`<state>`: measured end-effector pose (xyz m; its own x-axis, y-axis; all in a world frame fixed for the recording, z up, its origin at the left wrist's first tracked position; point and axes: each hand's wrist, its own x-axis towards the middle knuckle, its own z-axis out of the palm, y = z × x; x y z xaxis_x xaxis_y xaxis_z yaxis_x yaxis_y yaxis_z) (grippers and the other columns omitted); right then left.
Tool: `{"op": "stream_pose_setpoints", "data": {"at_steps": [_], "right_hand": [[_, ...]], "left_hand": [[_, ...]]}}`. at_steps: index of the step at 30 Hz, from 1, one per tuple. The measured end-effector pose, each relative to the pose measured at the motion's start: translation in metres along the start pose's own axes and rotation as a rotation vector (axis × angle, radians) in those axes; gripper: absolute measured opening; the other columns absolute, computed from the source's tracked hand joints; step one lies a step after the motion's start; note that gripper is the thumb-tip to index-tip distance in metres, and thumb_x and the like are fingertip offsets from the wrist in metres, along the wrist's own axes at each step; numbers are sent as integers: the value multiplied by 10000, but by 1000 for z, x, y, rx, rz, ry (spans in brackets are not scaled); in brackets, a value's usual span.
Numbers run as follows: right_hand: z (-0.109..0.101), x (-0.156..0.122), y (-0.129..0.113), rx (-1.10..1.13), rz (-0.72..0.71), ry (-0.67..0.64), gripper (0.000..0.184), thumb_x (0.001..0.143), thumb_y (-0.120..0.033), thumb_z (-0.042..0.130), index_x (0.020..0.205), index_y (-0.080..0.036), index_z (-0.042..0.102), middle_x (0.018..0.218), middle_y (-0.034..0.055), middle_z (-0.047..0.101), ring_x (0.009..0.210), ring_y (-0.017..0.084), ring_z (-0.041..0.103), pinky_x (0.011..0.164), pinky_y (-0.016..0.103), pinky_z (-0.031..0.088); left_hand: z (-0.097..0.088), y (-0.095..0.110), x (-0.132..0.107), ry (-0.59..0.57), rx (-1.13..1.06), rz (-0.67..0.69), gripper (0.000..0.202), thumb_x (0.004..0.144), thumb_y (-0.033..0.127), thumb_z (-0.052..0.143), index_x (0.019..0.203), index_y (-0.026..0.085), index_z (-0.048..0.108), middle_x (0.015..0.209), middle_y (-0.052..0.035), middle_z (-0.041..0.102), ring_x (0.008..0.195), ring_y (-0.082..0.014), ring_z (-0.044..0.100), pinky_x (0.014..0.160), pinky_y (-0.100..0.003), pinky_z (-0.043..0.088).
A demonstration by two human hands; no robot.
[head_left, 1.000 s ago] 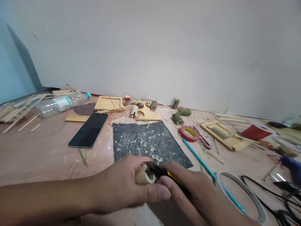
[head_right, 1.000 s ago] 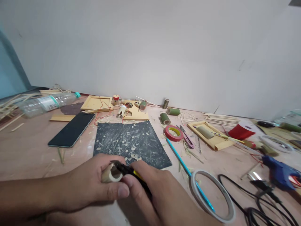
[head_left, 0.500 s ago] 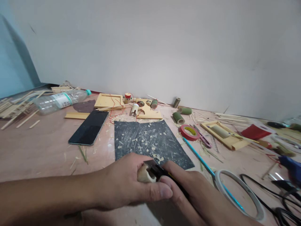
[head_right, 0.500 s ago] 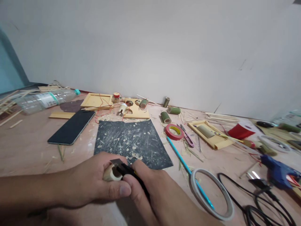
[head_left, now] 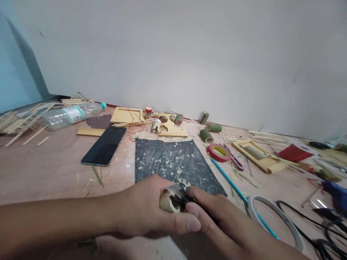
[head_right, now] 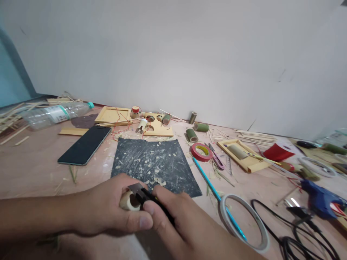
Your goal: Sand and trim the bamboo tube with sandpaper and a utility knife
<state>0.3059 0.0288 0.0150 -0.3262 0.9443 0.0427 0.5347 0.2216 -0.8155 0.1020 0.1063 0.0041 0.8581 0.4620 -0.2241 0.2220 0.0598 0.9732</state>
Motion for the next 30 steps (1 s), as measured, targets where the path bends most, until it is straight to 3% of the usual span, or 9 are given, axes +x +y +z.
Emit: {"op": "stream_pose_setpoints", "data": {"at_steps": [3, 8, 13, 20, 24, 30], "right_hand": [[0, 1, -2, 18, 17, -4, 336, 1032, -497, 477, 999, -307, 753, 777, 19, 747, 689, 216, 664, 669, 314, 504], [-1, 3, -5, 81, 94, -56, 492, 995, -656, 461, 866, -260, 723, 750, 18, 712, 697, 199, 645, 634, 267, 531], [1, -1, 0, 121, 159, -57, 550, 995, -701, 412, 845, -249, 687, 801, 22, 716, 765, 191, 663, 696, 253, 565], [3, -3, -2, -68, 48, -4, 408, 1047, -540, 409, 847, -246, 609, 656, 3, 632, 637, 179, 640, 604, 250, 519], [2, -2, -4, -121, 26, -30, 333, 1059, -442, 411, 876, -247, 610, 685, 7, 664, 616, 172, 641, 585, 253, 497], [1, -4, -5, -149, 4, -6, 302, 1050, -418, 433, 852, -259, 596, 672, -1, 674, 554, 164, 612, 545, 261, 470]], "left_hand": [[1, 0, -1, -22, -14, -5, 456, 877, 600, 710, 798, 196, 513, 621, 56, 445, 540, -94, 367, 476, -229, 228], [2, -4, -2, -11, -48, -23, 433, 849, 544, 763, 778, 192, 521, 616, 60, 472, 529, -88, 395, 468, -217, 235], [2, -5, 0, 21, -53, -26, 409, 784, 462, 841, 744, 185, 543, 609, 65, 477, 528, -84, 397, 466, -212, 240], [2, -5, -1, 4, -62, -2, 377, 823, 459, 804, 785, 187, 547, 653, 51, 485, 557, -93, 410, 491, -216, 272], [2, -5, -1, 6, -70, 2, 382, 822, 479, 803, 799, 185, 560, 656, 48, 489, 564, -98, 414, 495, -218, 271], [2, -6, 0, 45, 9, 14, 386, 811, 487, 812, 790, 180, 580, 661, 48, 486, 581, -97, 401, 505, -212, 272]]}}
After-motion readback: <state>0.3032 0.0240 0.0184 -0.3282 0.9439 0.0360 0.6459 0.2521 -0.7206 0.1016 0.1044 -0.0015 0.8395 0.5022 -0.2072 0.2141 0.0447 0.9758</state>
